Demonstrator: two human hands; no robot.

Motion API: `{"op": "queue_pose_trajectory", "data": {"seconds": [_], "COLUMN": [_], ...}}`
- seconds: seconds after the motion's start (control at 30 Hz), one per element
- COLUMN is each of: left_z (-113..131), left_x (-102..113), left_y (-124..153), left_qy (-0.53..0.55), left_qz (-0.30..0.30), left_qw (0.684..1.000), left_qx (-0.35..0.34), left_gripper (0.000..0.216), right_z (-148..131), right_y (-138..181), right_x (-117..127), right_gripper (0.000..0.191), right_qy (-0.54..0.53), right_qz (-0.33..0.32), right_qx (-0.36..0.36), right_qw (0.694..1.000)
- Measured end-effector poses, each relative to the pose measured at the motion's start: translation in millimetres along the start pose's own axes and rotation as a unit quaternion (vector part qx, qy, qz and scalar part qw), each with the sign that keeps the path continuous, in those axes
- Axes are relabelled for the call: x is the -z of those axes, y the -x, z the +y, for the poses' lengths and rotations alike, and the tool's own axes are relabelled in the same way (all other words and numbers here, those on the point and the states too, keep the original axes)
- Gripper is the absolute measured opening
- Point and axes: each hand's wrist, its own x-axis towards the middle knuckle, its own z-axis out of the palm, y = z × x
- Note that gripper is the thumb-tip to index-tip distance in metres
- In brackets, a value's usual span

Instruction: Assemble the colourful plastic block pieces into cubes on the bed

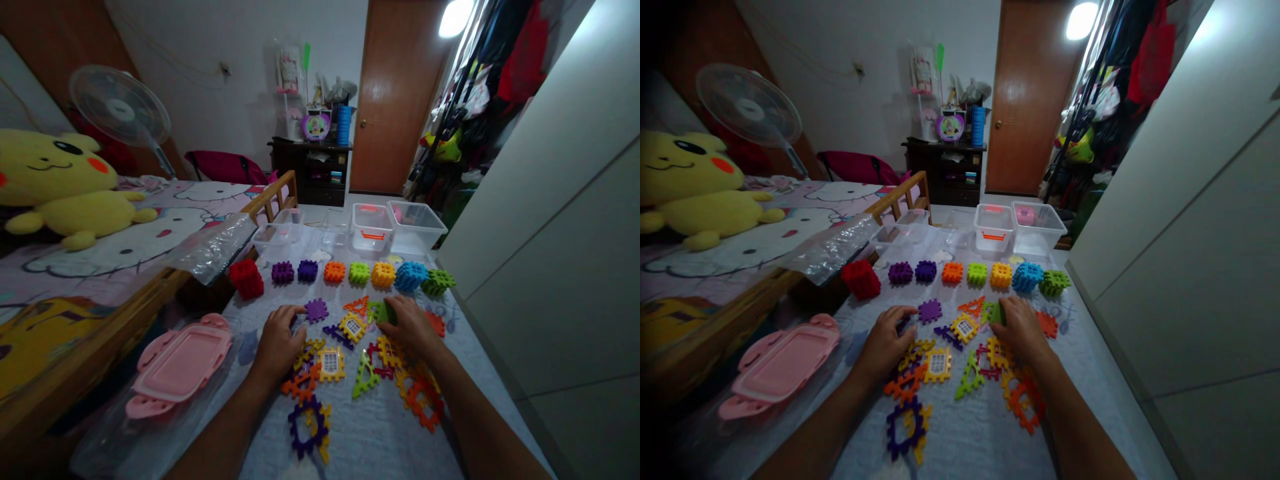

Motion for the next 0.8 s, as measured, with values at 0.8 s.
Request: {"op": "queue_pose_trajectory", "data": {"seconds": [0.8], "left_z": [-11], "left_x": [-8], "left_y": [1], "left_qy": [-0.112], "left_qz": [-0.016], "left_qw": [0.993], "left_qx": [0.025], "left_gripper": [0.032], "right_z": [82], "right_y": [0], "right_x": [81], "right_gripper": [0.046], "right_qy": [-0.076], "right_qz": [0.124], "right_qx": [-0.041], "right_qw": [0.988]}}
